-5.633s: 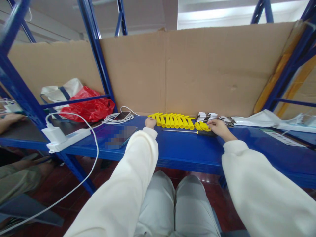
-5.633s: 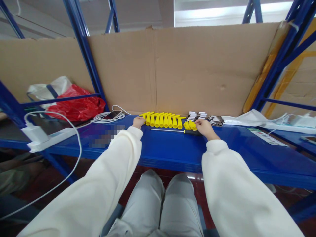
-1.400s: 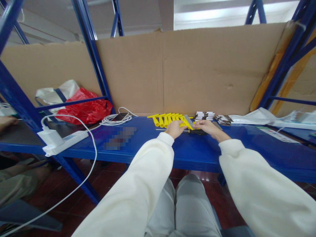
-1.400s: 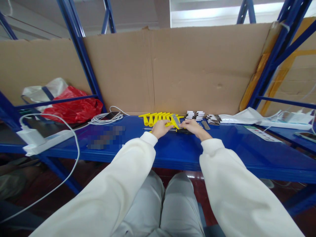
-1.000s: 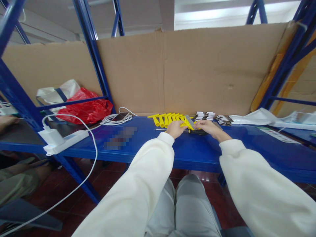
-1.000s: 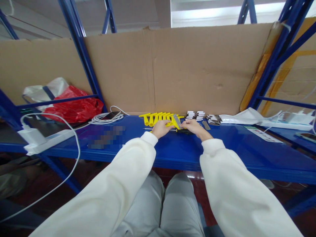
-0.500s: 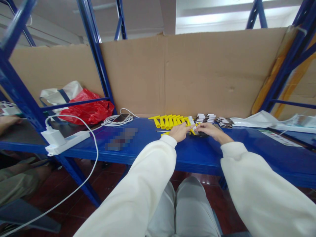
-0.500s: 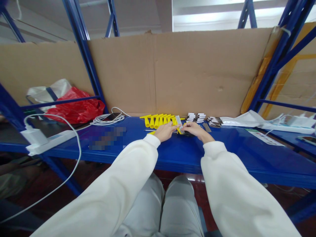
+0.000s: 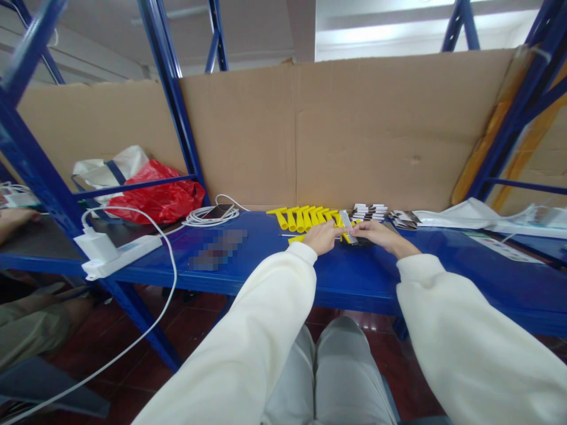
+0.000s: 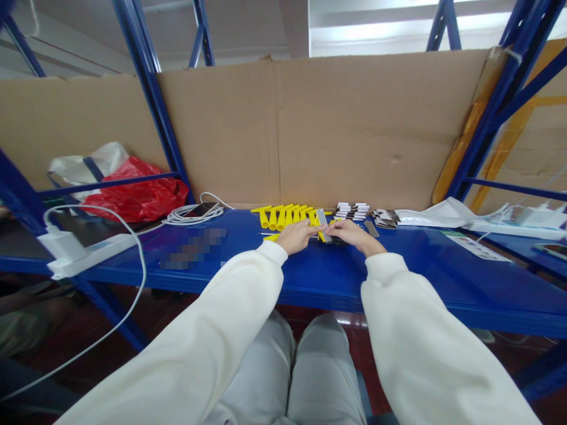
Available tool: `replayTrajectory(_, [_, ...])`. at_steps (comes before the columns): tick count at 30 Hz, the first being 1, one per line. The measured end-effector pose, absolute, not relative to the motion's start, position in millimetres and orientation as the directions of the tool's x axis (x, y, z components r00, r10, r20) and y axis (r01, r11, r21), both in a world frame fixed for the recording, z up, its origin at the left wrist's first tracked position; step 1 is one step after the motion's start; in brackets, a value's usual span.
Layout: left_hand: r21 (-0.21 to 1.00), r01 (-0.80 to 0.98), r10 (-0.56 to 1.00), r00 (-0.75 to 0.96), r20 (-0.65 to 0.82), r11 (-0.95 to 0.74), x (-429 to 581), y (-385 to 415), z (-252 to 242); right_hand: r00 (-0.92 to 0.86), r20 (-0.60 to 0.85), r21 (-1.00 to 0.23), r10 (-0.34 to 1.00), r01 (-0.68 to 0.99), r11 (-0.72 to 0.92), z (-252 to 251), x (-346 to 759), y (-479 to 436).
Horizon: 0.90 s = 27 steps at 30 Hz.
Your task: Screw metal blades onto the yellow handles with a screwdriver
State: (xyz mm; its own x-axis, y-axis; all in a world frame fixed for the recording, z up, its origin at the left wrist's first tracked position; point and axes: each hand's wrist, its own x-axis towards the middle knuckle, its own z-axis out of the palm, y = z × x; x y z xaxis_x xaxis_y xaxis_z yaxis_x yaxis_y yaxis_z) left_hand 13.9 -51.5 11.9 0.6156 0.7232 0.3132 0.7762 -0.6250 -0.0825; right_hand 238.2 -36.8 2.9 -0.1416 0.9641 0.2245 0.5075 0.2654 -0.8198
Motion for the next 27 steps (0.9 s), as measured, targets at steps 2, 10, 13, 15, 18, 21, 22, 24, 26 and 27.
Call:
replayTrajectory(2, [-0.081,0.773,0.722,0.620,0.307,-0.629,13.7,-52.2,12.2,-0.147,0.210,-0.828,0.967,0.498,0.256,2.5,238.5,-36.2])
replayTrajectory(10, [-0.066,0.776,0.727,0.614,0.308,-0.627,12.9,-55.5,14.3,-0.186,0.185,-0.845,0.965,0.471,0.253,3.1,239.7,-36.9])
replayTrajectory(13, [-0.074,0.779,0.733,0.614,0.295,-0.623,12.7,-57.1,15.4,-0.186,0.184,-0.846,0.965,0.470,0.252,2.9,239.4,-38.3])
replayTrajectory(15, [-0.067,0.780,0.735,0.612,0.292,-0.622,12.6,-58.3,16.1,-0.189,0.191,-0.846,0.963,0.466,0.259,2.3,239.3,-38.5])
replayTrajectory(18, [-0.055,0.779,0.734,0.610,0.298,-0.624,12.8,-59.1,16.4,-0.187,0.195,-0.842,0.963,0.471,0.262,0.9,239.9,-37.2])
replayTrajectory(21, [-0.052,0.776,0.728,0.612,0.308,-0.629,13.0,-58.5,16.2,-0.182,0.203,-0.837,0.962,0.477,0.267,-0.1,241.0,-35.1])
replayTrajectory(22, [-0.054,0.774,0.726,0.613,0.310,-0.631,13.1,-58.1,16.0,-0.183,0.208,-0.836,0.961,0.476,0.271,-0.1,241.4,-34.7])
replayTrajectory(24, [-0.061,0.774,0.724,0.615,0.311,-0.631,13.3,-57.6,15.7,-0.187,0.214,-0.836,0.959,0.473,0.278,0.5,241.6,-34.9])
replayTrajectory(26, [-0.071,0.774,0.725,0.617,0.305,-0.629,13.8,-57.3,15.3,-0.189,0.212,-0.838,0.959,0.469,0.278,1.7,241.0,-36.1])
replayTrajectory(27, [-0.075,0.775,0.727,0.618,0.301,-0.628,14.1,-57.1,14.9,-0.191,0.211,-0.841,0.959,0.465,0.277,2.3,240.5,-36.9])
